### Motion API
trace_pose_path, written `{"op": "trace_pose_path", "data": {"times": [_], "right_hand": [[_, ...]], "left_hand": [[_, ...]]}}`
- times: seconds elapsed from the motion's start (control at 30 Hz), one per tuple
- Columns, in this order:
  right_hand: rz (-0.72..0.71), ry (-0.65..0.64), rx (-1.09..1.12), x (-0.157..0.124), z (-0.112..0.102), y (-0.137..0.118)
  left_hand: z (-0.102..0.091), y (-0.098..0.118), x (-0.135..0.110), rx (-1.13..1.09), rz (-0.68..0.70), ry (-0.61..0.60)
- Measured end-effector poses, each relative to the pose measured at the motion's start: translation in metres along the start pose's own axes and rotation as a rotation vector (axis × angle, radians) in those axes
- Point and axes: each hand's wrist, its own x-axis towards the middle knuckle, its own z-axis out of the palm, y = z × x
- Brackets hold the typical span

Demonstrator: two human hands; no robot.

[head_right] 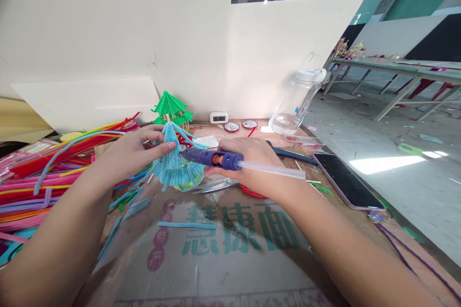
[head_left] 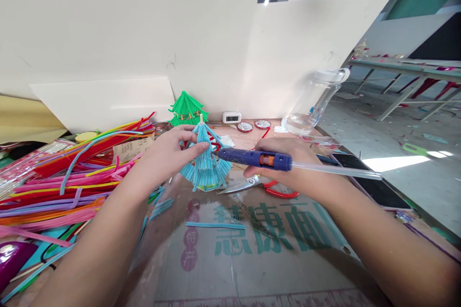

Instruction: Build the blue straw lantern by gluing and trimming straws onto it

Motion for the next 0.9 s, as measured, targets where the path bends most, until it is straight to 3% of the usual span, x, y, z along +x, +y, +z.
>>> {"op": "trace_pose_path", "data": {"times": [0.4, 0.9], "right_hand": [[-0.009, 0.053, 0.021, -0.0004, 0.0036, 0.0019], [0.042, -0.03, 0.14, -0.0005, -0.0013, -0.0021]], "left_hand": [[0.0004, -0.0014, -0.0003, 0.004, 0.044, 0.0], [-0.0002, -0.0004, -0.0011, -0.002, 0.029, -0.008]]}}
